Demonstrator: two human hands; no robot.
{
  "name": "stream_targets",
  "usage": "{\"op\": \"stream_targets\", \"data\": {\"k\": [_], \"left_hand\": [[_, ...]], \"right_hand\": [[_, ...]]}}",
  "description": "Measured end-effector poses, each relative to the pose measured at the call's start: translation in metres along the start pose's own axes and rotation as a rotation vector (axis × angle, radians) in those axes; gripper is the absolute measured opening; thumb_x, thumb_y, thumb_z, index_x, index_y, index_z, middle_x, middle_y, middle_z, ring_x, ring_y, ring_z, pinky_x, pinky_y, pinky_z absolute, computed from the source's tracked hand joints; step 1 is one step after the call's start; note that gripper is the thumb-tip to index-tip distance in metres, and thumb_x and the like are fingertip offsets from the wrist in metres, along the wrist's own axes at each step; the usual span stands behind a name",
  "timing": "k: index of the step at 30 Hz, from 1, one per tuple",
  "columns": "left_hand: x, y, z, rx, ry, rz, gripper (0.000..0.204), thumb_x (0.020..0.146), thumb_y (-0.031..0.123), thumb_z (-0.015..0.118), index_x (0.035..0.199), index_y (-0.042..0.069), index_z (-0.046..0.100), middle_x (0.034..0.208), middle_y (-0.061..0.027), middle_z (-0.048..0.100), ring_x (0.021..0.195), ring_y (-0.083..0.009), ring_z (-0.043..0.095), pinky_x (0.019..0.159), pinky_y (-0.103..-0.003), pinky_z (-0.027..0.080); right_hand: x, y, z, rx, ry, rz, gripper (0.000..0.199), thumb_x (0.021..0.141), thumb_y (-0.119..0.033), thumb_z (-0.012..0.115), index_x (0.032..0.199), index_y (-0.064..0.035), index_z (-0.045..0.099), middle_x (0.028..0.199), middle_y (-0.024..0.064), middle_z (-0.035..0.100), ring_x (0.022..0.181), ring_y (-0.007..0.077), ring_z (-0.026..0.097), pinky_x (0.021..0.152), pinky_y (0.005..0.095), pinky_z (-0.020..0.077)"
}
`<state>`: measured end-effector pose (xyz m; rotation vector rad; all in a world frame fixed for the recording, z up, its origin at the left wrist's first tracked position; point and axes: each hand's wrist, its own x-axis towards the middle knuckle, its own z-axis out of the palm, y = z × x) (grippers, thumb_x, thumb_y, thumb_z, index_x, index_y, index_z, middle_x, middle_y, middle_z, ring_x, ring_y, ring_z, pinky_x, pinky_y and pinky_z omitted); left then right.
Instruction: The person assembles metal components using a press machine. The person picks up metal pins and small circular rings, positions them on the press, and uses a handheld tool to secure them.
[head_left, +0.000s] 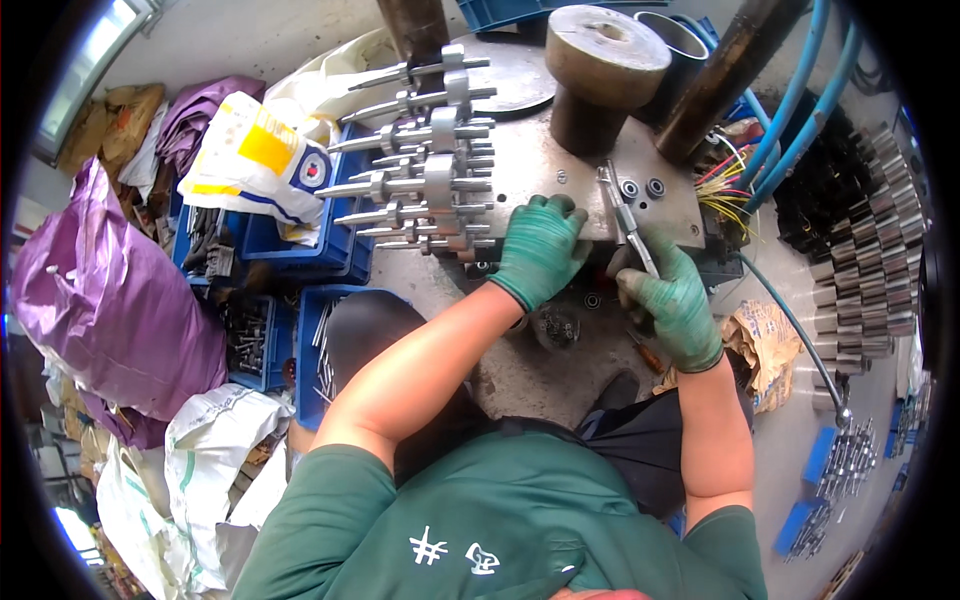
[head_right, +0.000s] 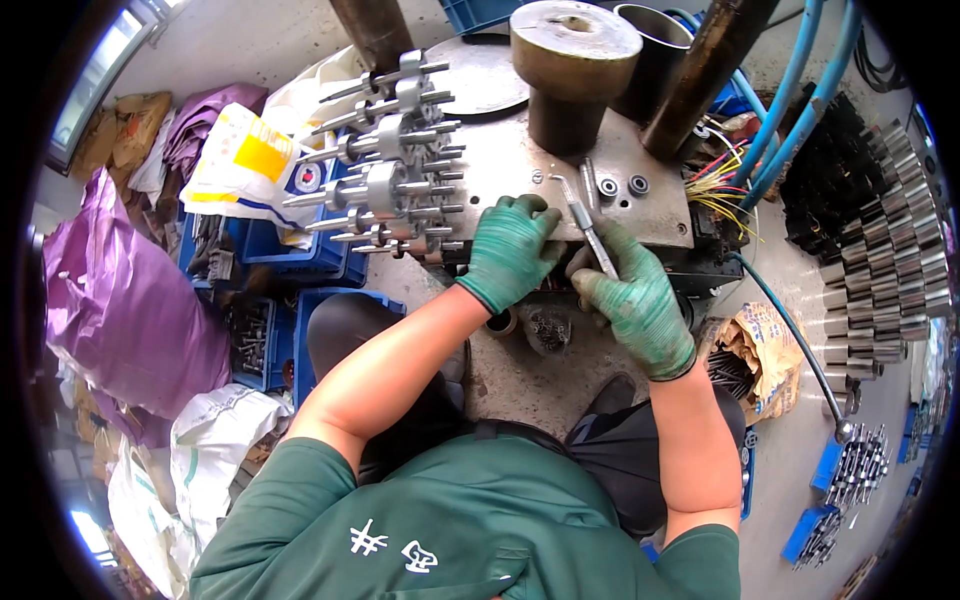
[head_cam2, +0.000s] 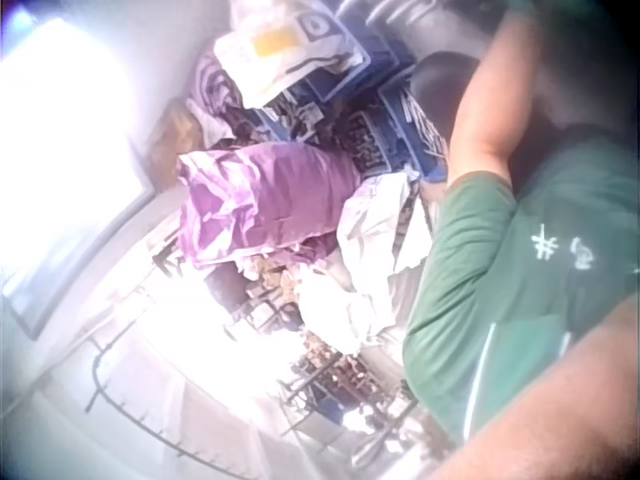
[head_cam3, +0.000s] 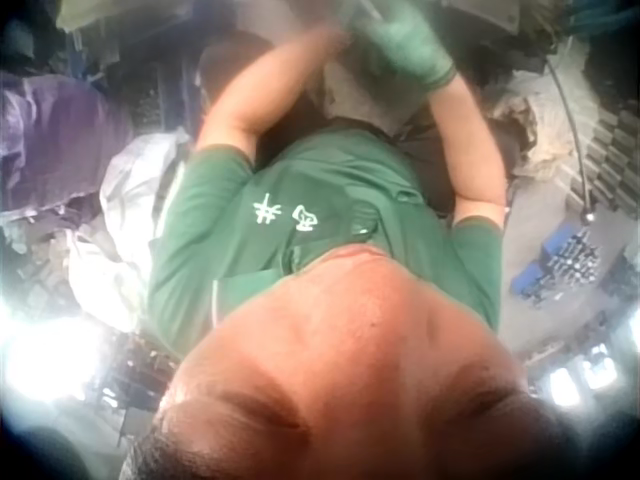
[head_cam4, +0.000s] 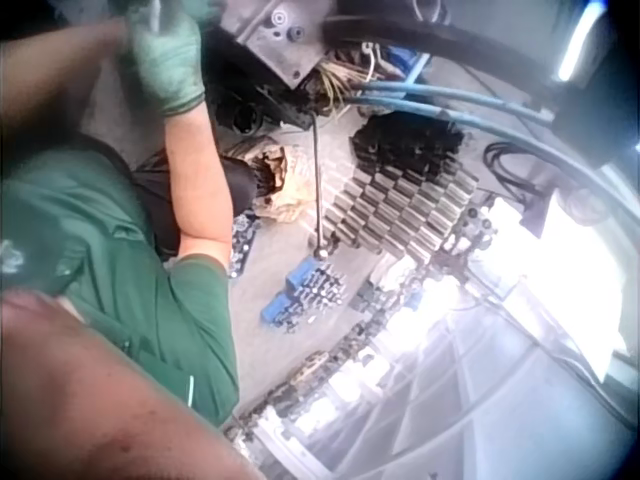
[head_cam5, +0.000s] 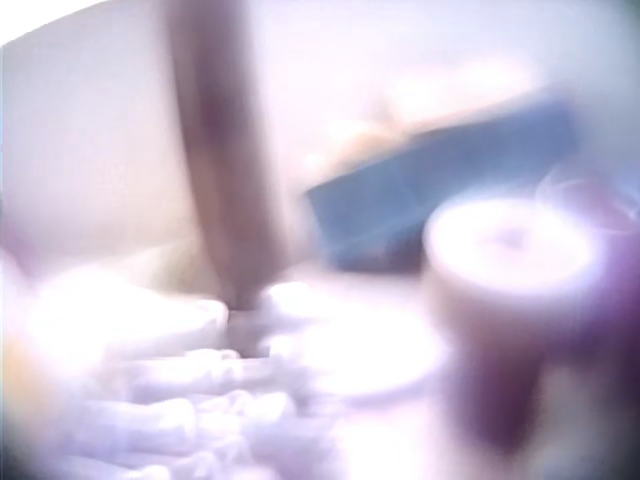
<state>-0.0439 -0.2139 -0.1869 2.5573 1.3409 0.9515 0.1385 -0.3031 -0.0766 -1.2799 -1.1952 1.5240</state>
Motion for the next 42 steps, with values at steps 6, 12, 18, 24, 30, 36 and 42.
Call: {"op": "stream_targets", "data": {"k": [6, 12, 18, 24, 30, 36, 42], "left_hand": [[-0.007, -0.007, 0.017, 0.222, -0.186, 0.037, 0.026, 0.080, 0.034, 0.068, 0.098, 0.016, 0.074, 0.111, -0.0056, 0.066, 0.106, -0.0262, 0.062, 0.087, -0.040, 0.049], [-0.009, -0.018, 0.020, 0.079, -0.156, 0.113, 0.029, 0.076, 0.032, 0.070, 0.099, 0.016, 0.075, 0.112, -0.0058, 0.066, 0.108, -0.0274, 0.063, 0.091, -0.041, 0.050], [-0.008, -0.011, 0.010, 0.068, -0.161, 0.082, 0.025, 0.077, 0.030, 0.069, 0.098, 0.017, 0.075, 0.110, -0.0050, 0.067, 0.107, -0.0272, 0.063, 0.090, -0.041, 0.051], [-0.008, -0.015, 0.012, 0.032, -0.153, 0.085, 0.022, 0.076, 0.027, 0.069, 0.094, 0.016, 0.074, 0.107, -0.0051, 0.068, 0.104, -0.0268, 0.064, 0.087, -0.040, 0.051], [-0.009, -0.014, 0.016, 0.085, -0.132, 0.078, 0.021, 0.076, 0.026, 0.069, 0.094, 0.016, 0.072, 0.106, -0.0046, 0.067, 0.103, -0.0252, 0.063, 0.086, -0.038, 0.050], [-0.009, -0.010, 0.012, 0.064, -0.098, 0.075, 0.017, 0.078, 0.023, 0.069, 0.093, 0.015, 0.073, 0.107, -0.0057, 0.068, 0.102, -0.0269, 0.063, 0.086, -0.039, 0.051], [-0.006, -0.018, 0.020, -0.106, 0.052, 0.145, 0.012, 0.086, 0.018, 0.066, 0.094, 0.010, 0.071, 0.100, -0.0078, 0.067, 0.096, -0.0261, 0.064, 0.084, -0.038, 0.052]], "right_hand": [[0.010, 0.019, 0.050, 0.024, -0.239, 0.062, 0.064, 0.092, -0.006, 0.064, 0.153, 0.0002, 0.047, 0.116, 0.0061, 0.065, 0.097, 0.0109, 0.061, 0.086, 0.0256, 0.0513], [0.026, 0.033, 0.073, -0.138, -0.250, -0.056, 0.065, 0.092, -0.003, 0.059, 0.156, -0.0046, 0.045, 0.094, 0.0062, 0.065, 0.073, 0.0113, 0.060, 0.065, 0.0255, 0.0487], [0.037, 0.037, 0.069, -0.255, -0.240, -0.207, 0.064, 0.091, -0.009, 0.066, 0.152, -0.0009, 0.049, 0.128, 0.0163, 0.065, 0.114, 0.0218, 0.063, 0.101, 0.0342, 0.0510], [0.038, 0.030, 0.071, -0.353, -0.226, -0.200, 0.063, 0.090, -0.013, 0.070, 0.150, -0.0015, 0.052, 0.124, 0.0196, 0.068, 0.113, 0.0243, 0.066, 0.101, 0.0362, 0.0523], [0.039, 0.037, 0.075, -0.421, -0.191, -0.285, 0.062, 0.091, -0.012, 0.067, 0.151, -0.0023, 0.051, 0.130, 0.0218, 0.065, 0.118, 0.0267, 0.065, 0.105, 0.0377, 0.0510], [0.035, 0.034, 0.081, -0.474, -0.165, -0.339, 0.067, 0.091, -0.013, 0.067, 0.153, 0.0012, 0.048, 0.133, 0.0174, 0.064, 0.118, 0.0252, 0.065, 0.104, 0.0371, 0.0500], [0.016, 0.015, 0.077, 0.720, -0.569, 0.410, 0.040, 0.098, -0.027, 0.064, 0.126, 0.0012, 0.061, 0.101, 0.0128, 0.069, 0.084, 0.0252, 0.074, 0.074, 0.0370, 0.0613]]}}
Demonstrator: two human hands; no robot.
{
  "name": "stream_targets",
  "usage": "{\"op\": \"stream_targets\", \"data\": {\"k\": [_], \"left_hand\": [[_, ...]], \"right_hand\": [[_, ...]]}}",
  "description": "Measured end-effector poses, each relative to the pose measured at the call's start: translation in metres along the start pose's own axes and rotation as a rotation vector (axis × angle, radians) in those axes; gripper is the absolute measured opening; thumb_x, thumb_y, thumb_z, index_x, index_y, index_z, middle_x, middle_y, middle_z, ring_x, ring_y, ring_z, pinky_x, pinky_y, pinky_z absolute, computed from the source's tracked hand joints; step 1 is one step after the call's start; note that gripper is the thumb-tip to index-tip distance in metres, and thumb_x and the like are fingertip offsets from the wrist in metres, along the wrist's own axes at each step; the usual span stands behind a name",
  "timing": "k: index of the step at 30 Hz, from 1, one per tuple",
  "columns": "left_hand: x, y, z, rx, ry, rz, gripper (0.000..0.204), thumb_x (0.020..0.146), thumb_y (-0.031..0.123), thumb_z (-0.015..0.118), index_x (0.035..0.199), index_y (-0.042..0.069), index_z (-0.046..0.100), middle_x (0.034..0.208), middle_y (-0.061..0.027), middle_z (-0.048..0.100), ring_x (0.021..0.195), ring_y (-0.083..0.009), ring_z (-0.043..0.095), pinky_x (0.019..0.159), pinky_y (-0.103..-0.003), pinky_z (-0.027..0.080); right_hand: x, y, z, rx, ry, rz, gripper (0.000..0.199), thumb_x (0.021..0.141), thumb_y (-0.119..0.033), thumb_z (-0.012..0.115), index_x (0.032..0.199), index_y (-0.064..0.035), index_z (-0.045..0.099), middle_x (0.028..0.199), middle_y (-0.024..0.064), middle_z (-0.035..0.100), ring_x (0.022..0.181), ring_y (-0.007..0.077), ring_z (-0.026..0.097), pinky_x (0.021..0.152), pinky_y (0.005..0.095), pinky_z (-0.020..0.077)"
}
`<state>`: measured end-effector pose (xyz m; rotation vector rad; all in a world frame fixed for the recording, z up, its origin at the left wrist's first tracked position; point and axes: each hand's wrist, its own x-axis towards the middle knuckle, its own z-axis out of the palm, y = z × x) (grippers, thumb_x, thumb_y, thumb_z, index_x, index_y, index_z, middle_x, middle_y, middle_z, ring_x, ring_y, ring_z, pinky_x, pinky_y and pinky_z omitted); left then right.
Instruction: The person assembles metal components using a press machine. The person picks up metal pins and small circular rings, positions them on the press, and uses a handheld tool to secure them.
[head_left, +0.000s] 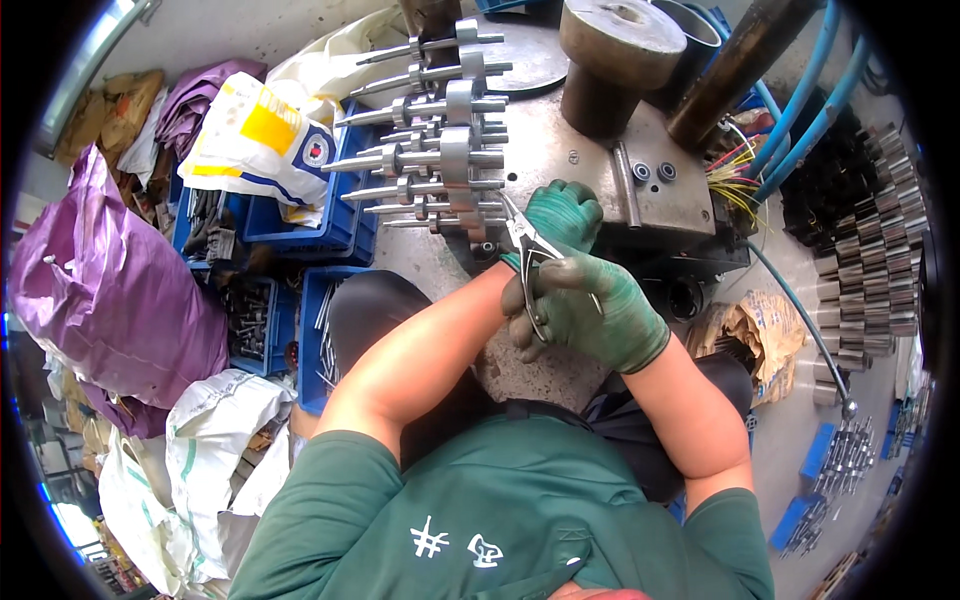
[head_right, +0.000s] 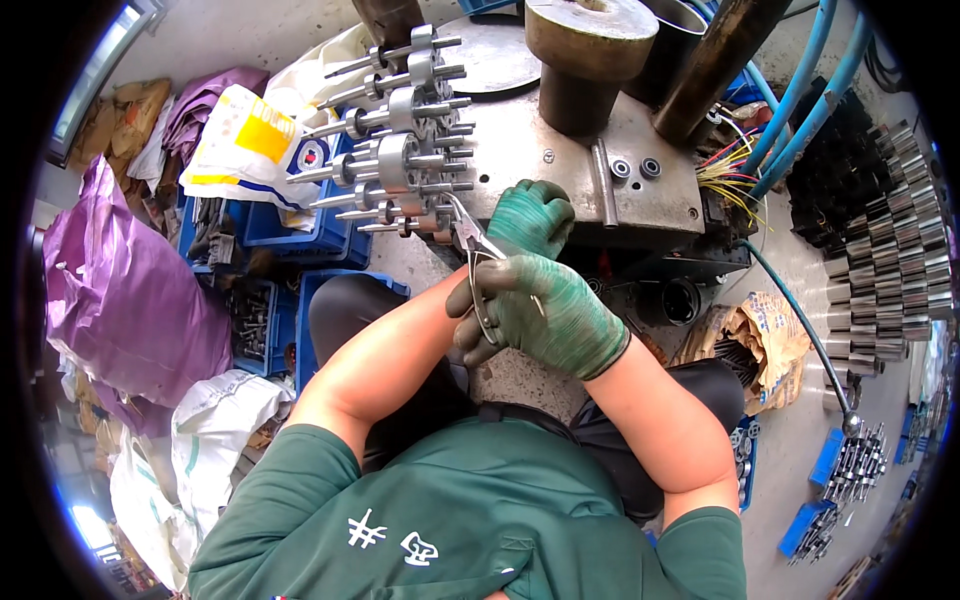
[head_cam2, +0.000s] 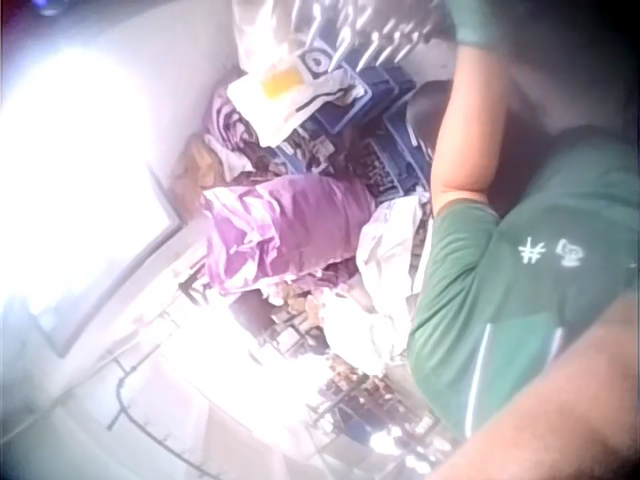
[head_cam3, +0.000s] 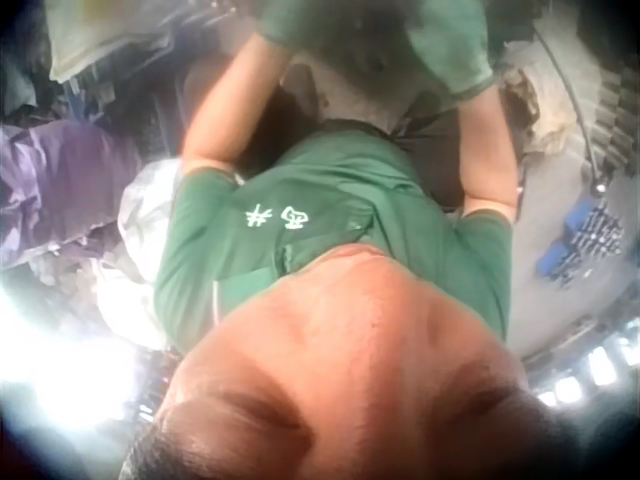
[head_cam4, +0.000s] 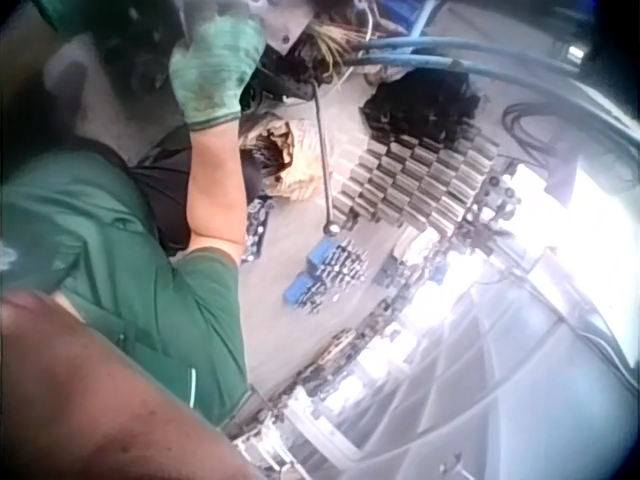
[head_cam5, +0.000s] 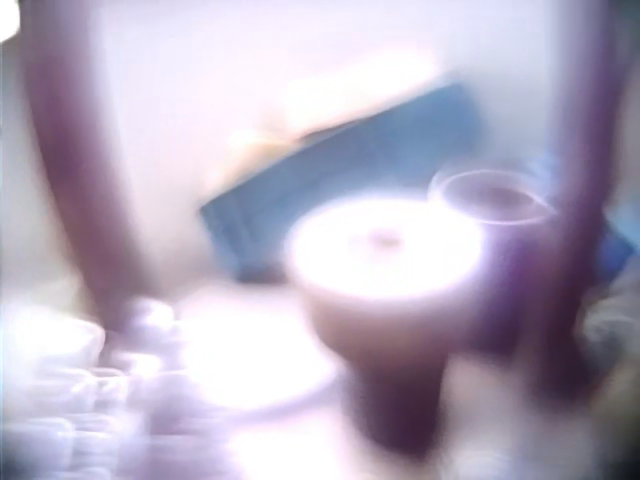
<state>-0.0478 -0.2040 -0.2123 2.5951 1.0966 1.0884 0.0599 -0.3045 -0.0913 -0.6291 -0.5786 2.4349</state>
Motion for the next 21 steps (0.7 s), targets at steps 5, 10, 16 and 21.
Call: {"op": "stream_targets", "data": {"k": [5, 10, 16, 21], "left_hand": [[-0.003, 0.008, 0.011, -1.607, 0.269, -0.692, 0.011, 0.098, 0.011, 0.063, 0.107, 0.005, 0.063, 0.088, -0.0041, 0.062, 0.077, -0.0148, 0.059, 0.073, -0.030, 0.054], [0.012, 0.032, -0.047, -1.352, 0.116, -0.864, 0.013, 0.095, 0.005, 0.064, 0.107, 0.001, 0.061, 0.107, -0.0111, 0.070, 0.094, -0.0186, 0.071, 0.080, -0.032, 0.059], [0.013, 0.029, -0.071, -1.720, 0.117, -1.074, 0.007, 0.093, 0.011, 0.062, 0.096, 0.012, 0.055, 0.113, -0.0120, 0.065, 0.095, -0.0283, 0.068, 0.073, -0.038, 0.055], [0.012, 0.030, -0.070, -1.761, 0.128, -1.100, 0.006, 0.094, 0.009, 0.060, 0.098, 0.011, 0.057, 0.105, -0.0104, 0.067, 0.089, -0.0276, 0.069, 0.076, -0.039, 0.057]], "right_hand": [[-0.029, -0.014, 0.013, -0.514, 0.179, -0.275, 0.079, 0.094, -0.020, 0.071, 0.162, -0.0042, 0.033, 0.111, 0.0091, 0.066, 0.091, 0.0197, 0.067, 0.079, 0.0337, 0.0576], [-0.058, -0.037, -0.015, -1.646, 0.689, -0.868, 0.076, 0.074, 0.002, 0.075, 0.146, -0.0137, 0.060, 0.105, 0.0122, 0.066, 0.092, 0.0282, 0.066, 0.083, 0.0389, 0.0549], [-0.065, -0.046, -0.036, -2.142, 0.762, -0.911, 0.066, 0.066, 0.005, 0.073, 0.129, -0.0139, 0.071, 0.107, 0.0151, 0.067, 0.096, 0.0354, 0.064, 0.085, 0.0453, 0.0523], [-0.062, -0.044, -0.042, -2.118, 0.740, -0.926, 0.065, 0.067, 0.005, 0.071, 0.129, -0.0145, 0.071, 0.105, 0.0138, 0.067, 0.094, 0.0364, 0.064, 0.082, 0.0465, 0.0526]]}}
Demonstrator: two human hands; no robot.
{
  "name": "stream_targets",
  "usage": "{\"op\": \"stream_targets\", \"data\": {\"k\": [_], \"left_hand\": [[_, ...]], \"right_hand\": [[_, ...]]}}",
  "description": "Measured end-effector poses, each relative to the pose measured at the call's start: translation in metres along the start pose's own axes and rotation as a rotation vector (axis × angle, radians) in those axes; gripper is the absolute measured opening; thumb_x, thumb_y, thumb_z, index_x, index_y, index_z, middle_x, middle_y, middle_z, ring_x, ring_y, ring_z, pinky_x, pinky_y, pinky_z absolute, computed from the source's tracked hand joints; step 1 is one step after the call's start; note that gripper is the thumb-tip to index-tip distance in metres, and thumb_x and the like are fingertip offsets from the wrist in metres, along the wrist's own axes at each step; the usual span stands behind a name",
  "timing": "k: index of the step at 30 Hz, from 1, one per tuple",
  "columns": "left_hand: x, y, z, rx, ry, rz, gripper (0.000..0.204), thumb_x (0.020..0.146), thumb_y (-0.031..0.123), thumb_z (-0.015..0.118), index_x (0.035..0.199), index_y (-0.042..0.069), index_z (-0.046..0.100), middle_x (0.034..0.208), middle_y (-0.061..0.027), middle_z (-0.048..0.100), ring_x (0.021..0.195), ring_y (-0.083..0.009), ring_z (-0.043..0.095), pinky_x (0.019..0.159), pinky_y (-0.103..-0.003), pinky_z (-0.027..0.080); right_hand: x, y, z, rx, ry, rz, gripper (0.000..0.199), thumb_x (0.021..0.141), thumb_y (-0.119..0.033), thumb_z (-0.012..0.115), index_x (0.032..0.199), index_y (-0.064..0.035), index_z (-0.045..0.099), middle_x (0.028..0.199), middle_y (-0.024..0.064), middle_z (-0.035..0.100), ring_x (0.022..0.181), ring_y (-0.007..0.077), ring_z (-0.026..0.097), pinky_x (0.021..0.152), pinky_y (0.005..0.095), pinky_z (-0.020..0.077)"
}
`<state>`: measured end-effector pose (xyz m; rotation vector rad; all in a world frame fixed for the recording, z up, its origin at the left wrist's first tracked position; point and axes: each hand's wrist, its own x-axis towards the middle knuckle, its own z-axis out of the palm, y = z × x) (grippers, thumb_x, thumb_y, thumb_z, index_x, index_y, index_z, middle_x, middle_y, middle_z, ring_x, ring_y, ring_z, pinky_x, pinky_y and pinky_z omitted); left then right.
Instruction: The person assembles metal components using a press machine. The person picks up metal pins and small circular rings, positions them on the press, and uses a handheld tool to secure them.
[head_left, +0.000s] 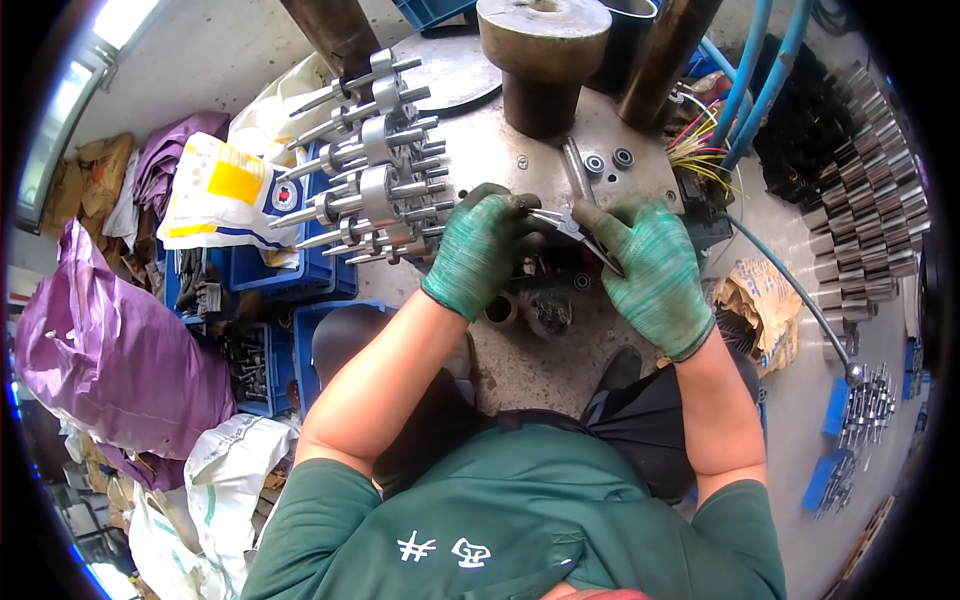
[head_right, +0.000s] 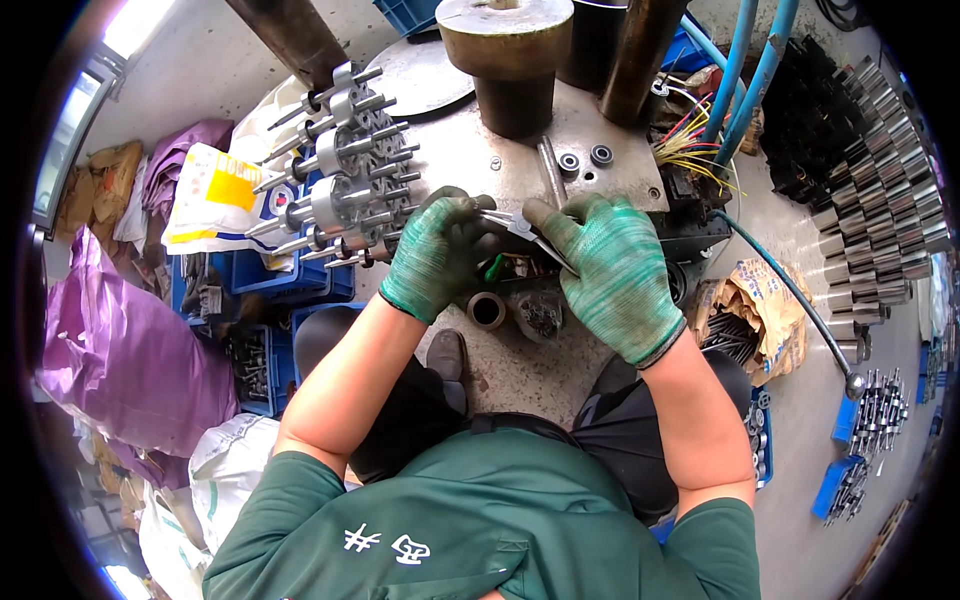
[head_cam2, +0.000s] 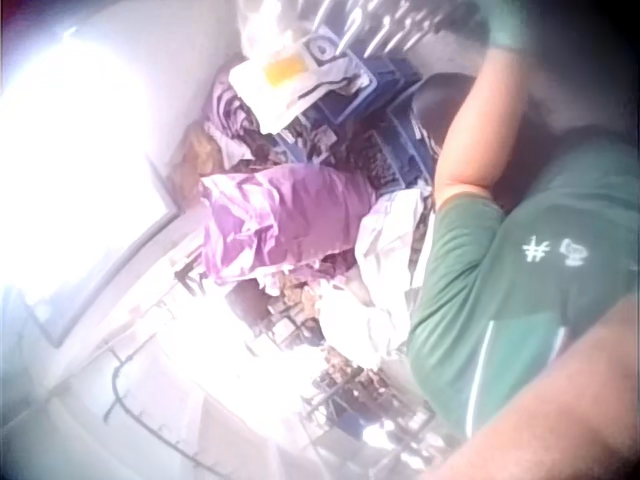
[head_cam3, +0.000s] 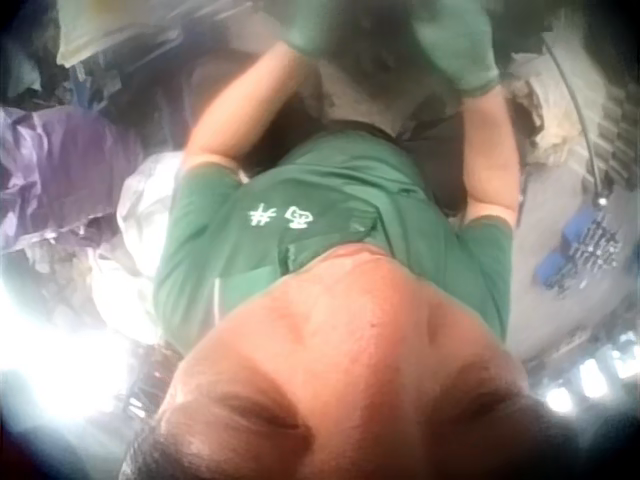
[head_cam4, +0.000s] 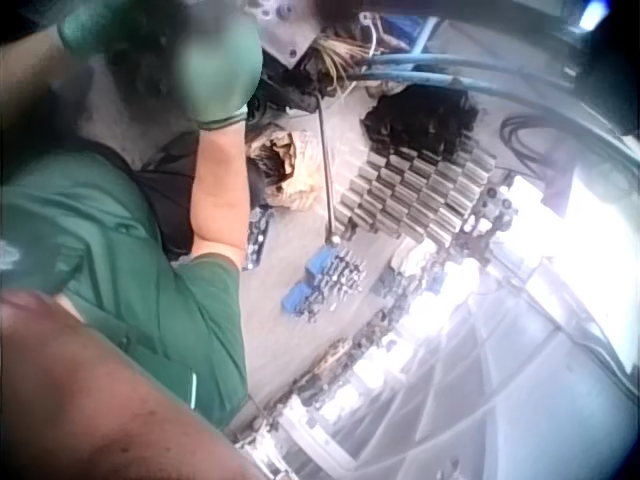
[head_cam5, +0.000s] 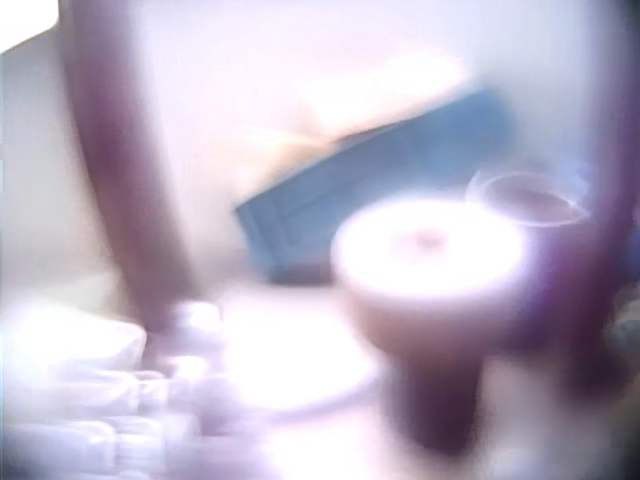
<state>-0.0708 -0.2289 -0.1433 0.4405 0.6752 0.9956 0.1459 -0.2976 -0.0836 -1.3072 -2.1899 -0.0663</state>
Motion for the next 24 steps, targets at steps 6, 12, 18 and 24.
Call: {"op": "stream_targets", "data": {"k": [6, 12, 18, 24], "left_hand": [[-0.006, 0.000, 0.002, 0.050, -0.002, -0.009, 0.005, 0.095, 0.009, 0.061, 0.098, 0.011, 0.059, 0.098, -0.0079, 0.068, 0.089, -0.0248, 0.070, 0.076, -0.037, 0.058], [-0.007, -0.001, -0.001, 0.062, 0.003, -0.019, 0.008, 0.095, 0.010, 0.066, 0.098, 0.012, 0.058, 0.099, -0.0066, 0.069, 0.088, -0.0233, 0.071, 0.072, -0.036, 0.058], [-0.013, -0.005, 0.004, 0.173, 0.012, 0.159, 0.015, 0.102, 0.020, 0.057, 0.107, 0.007, 0.056, 0.107, -0.0126, 0.068, 0.087, -0.0230, 0.071, 0.075, -0.035, 0.059], [-0.006, -0.045, 0.005, 0.327, -0.066, 0.106, 0.024, 0.106, 0.024, 0.050, 0.116, 0.003, 0.057, 0.113, -0.0128, 0.068, 0.098, -0.0229, 0.068, 0.091, -0.036, 0.058]], "right_hand": [[0.001, 0.000, 0.003, -0.009, -0.012, 0.025, 0.065, 0.067, 0.005, 0.071, 0.129, -0.0151, 0.071, 0.103, 0.0146, 0.068, 0.091, 0.0371, 0.064, 0.080, 0.0472, 0.0533], [0.002, 0.000, 0.005, -0.041, -0.013, 0.005, 0.065, 0.067, 0.005, 0.070, 0.129, -0.0154, 0.072, 0.102, 0.0143, 0.068, 0.090, 0.0368, 0.065, 0.079, 0.0471, 0.0533], [0.004, -0.001, 0.009, 0.093, -0.056, 0.116, 0.061, 0.072, 0.005, 0.068, 0.131, -0.0121, 0.070, 0.102, 0.0141, 0.068, 0.089, 0.0369, 0.066, 0.079, 0.0449, 0.0551], [0.010, -0.031, 0.015, 0.921, -0.136, 0.514, 0.060, 0.085, 0.003, 0.064, 0.144, 0.0010, 0.058, 0.122, 0.0176, 0.072, 0.108, 0.0178, 0.069, 0.096, 0.0304, 0.0536]]}}
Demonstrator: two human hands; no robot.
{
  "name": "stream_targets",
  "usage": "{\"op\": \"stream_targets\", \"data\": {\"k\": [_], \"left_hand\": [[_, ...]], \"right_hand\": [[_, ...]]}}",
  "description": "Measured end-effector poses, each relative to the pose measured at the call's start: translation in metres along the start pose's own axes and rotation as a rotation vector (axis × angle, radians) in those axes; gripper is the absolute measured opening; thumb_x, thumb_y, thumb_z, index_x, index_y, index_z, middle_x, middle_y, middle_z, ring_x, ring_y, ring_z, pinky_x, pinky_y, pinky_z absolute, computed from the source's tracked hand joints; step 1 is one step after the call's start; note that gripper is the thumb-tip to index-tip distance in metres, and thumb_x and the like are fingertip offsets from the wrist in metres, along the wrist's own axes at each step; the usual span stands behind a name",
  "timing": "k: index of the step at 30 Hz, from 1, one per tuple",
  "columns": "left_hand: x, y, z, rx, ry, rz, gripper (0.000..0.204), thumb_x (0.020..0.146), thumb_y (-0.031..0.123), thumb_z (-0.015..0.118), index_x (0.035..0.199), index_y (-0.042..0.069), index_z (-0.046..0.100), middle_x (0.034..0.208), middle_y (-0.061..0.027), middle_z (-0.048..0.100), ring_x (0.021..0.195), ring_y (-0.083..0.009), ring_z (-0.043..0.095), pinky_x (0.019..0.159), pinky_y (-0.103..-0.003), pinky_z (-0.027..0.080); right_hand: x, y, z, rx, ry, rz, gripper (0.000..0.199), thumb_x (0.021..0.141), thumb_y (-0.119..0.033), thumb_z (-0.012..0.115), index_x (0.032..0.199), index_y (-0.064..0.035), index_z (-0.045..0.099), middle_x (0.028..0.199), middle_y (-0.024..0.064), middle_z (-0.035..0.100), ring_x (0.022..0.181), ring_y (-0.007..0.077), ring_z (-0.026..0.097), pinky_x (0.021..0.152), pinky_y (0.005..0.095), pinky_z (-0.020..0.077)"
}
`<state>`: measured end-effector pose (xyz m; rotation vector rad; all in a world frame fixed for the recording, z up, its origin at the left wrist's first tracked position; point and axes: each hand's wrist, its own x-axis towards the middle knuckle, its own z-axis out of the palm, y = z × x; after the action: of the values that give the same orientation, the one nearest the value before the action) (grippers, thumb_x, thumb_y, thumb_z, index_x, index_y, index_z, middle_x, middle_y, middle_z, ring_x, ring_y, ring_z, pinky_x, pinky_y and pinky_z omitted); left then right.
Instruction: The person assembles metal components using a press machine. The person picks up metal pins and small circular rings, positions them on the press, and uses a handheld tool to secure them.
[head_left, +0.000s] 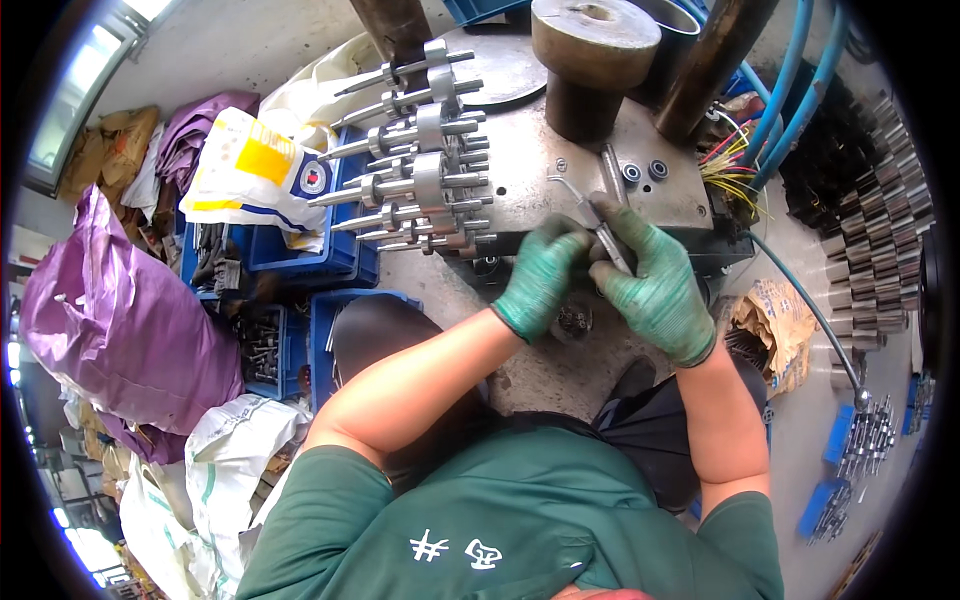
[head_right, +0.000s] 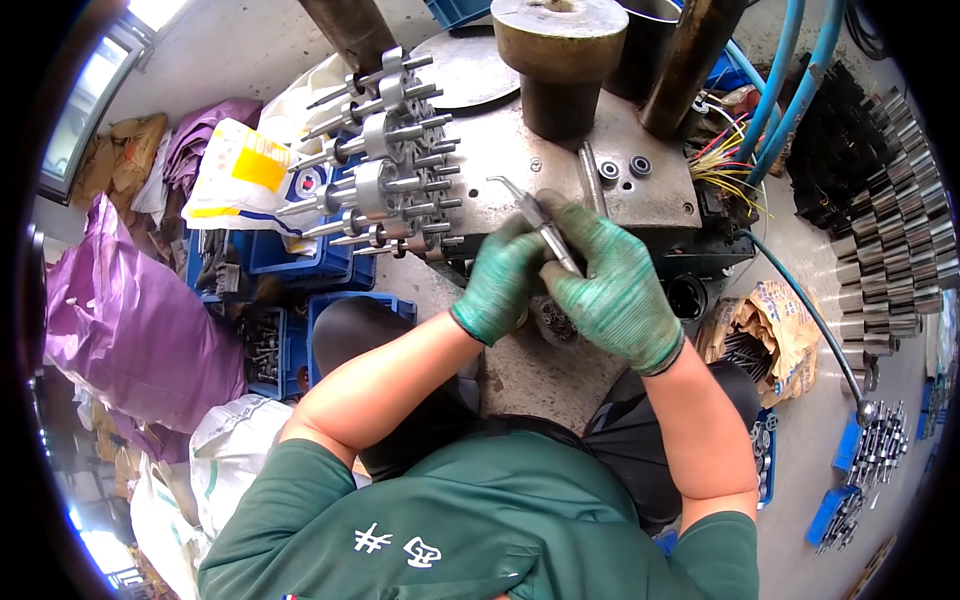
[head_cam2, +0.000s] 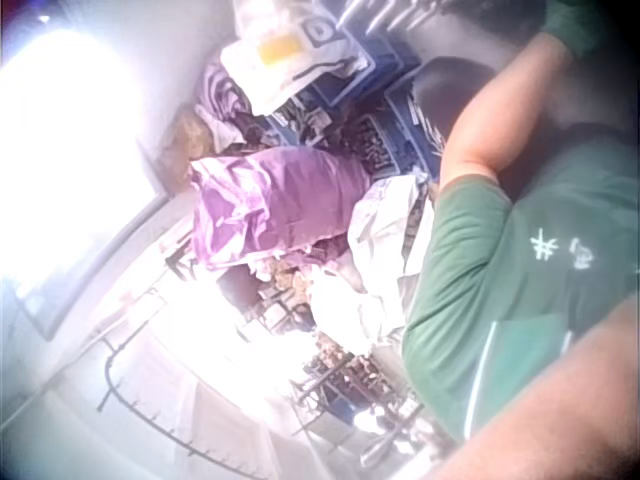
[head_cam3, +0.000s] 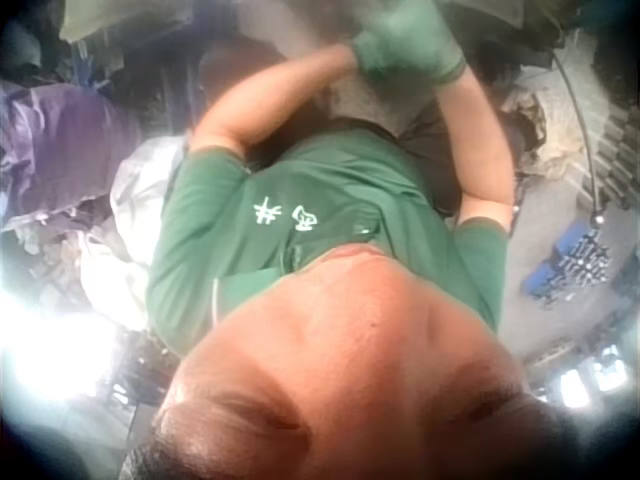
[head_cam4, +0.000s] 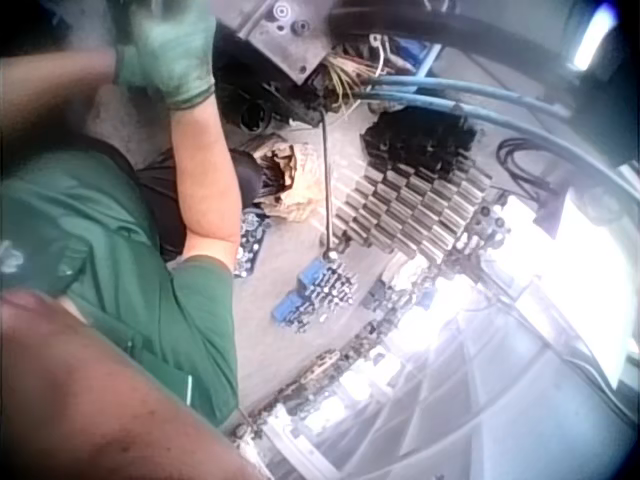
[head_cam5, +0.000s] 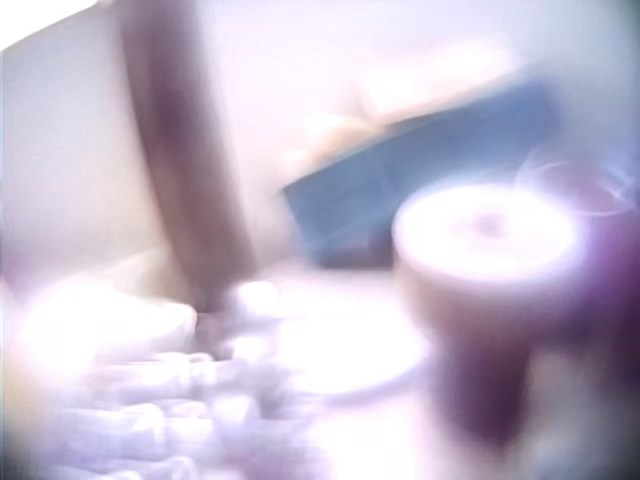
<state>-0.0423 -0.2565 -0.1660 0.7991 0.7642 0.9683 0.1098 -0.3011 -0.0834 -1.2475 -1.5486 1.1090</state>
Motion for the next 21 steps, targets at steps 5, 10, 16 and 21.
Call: {"op": "stream_targets", "data": {"k": [5, 10, 16, 21], "left_hand": [[0.006, -0.040, 0.003, -0.116, -0.059, -0.286, 0.027, 0.107, 0.024, 0.048, 0.121, 0.003, 0.057, 0.116, -0.0121, 0.067, 0.102, -0.0222, 0.066, 0.094, -0.035, 0.056], [0.010, -0.052, 0.001, -0.112, -0.103, -0.387, 0.028, 0.106, 0.025, 0.050, 0.122, 0.004, 0.057, 0.116, -0.0120, 0.067, 0.103, -0.0222, 0.066, 0.094, -0.036, 0.055], [0.014, -0.054, 0.001, -0.095, -0.110, -0.405, 0.029, 0.105, 0.026, 0.053, 0.123, 0.004, 0.058, 0.116, -0.0119, 0.067, 0.104, -0.0223, 0.066, 0.095, -0.036, 0.055], [0.016, -0.054, 0.001, -0.079, -0.109, -0.414, 0.031, 0.103, 0.027, 0.055, 0.124, 0.004, 0.058, 0.116, -0.0119, 0.067, 0.105, -0.0223, 0.066, 0.095, -0.037, 0.055]], "right_hand": [[0.008, -0.015, 0.035, 0.092, -0.098, 0.032, 0.057, 0.089, 0.000, 0.067, 0.145, 0.0009, 0.058, 0.111, 0.0064, 0.070, 0.101, 0.0118, 0.063, 0.095, 0.0283, 0.0514], [0.015, -0.009, 0.051, 0.120, -0.110, -0.027, 0.059, 0.089, -0.002, 0.065, 0.147, 0.0008, 0.055, 0.112, 0.0099, 0.071, 0.102, 0.0132, 0.063, 0.097, 0.0302, 0.0511], [0.027, -0.025, 0.038, 0.068, -0.258, 0.123, 0.066, 0.087, 0.002, 0.062, 0.153, -0.0025, 0.051, 0.140, 0.0171, 0.065, 0.122, 0.0156, 0.061, 0.106, 0.0304, 0.0485], [0.028, -0.020, 0.040, 0.201, -0.276, 0.138, 0.068, 0.087, 0.002, 0.062, 0.154, 0.0007, 0.048, 0.142, 0.0178, 0.063, 0.122, 0.0152, 0.059, 0.108, 0.0305, 0.0465]]}}
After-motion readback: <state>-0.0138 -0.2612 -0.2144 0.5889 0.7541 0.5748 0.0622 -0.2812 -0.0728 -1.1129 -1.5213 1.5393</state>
